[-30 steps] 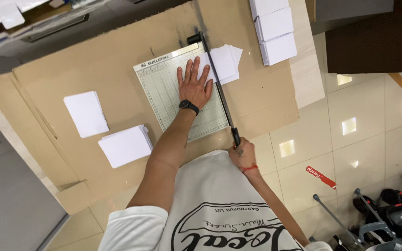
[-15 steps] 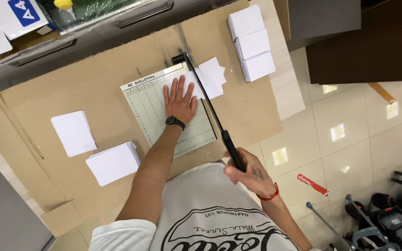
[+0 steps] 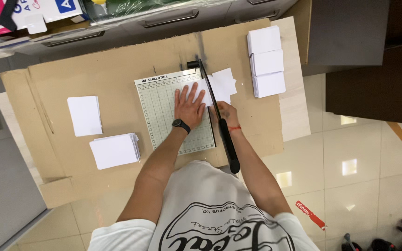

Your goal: The person repeatedly places stacks of white paper onto a paper cutter, aligns them, and cuts them using the lever. The cut pieces are stacked on the table. The person handles the paper and cutter throughout the clip.

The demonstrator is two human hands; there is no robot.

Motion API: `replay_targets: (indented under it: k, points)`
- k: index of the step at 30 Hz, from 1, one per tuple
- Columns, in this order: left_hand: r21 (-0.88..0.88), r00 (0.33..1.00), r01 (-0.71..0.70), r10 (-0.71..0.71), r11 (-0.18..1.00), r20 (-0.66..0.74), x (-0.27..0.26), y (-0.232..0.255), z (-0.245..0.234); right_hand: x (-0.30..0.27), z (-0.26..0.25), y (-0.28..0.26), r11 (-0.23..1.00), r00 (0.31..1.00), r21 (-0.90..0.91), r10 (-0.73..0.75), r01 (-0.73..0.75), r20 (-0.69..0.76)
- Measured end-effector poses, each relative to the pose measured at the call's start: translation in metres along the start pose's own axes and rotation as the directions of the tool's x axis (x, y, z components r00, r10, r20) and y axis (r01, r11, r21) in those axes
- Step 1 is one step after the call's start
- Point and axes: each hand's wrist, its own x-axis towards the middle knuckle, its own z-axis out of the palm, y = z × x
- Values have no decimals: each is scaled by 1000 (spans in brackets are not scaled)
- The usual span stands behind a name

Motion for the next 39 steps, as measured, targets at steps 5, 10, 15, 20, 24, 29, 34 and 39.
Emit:
replay_targets:
  k: [5, 10, 15, 20, 24, 29, 34, 39]
  points:
    - [-49, 960, 52, -36, 997, 276, -9, 34, 10, 23, 2, -16, 971, 931, 0, 230, -240, -282]
    - [-106, 946, 187, -150, 977, 286, -31, 51, -7, 33, -51, -34, 969, 926, -122, 164, -216, -340]
    - [-172, 962, 212, -175, 962, 209, -85, 44, -17, 11, -76, -57, 813, 937, -543, 9, -209, -348]
    - [-338, 980, 198, -185, 920, 69, -148, 21, -28, -45, -51, -54, 834, 982, -547, -150, 64, -114]
    - [-340, 958, 266, -288, 902, -13, -184, 1, -31, -72, 8, -58, 706, 980, -681, -151, 198, 128]
    - [-507, 886, 394, -464, 766, -13, -228, -21, -40, -92, 101, -111, 695, 869, -527, -337, 489, 362]
    - [-436, 801, 559, -595, 705, 65, -306, -26, -40, -102, 206, -130, 471, 751, -600, -251, 646, 611]
    - [-502, 663, 709, -711, 495, 236, -375, -20, -95, -106, 303, -132, 343, 615, -539, -166, 769, 771]
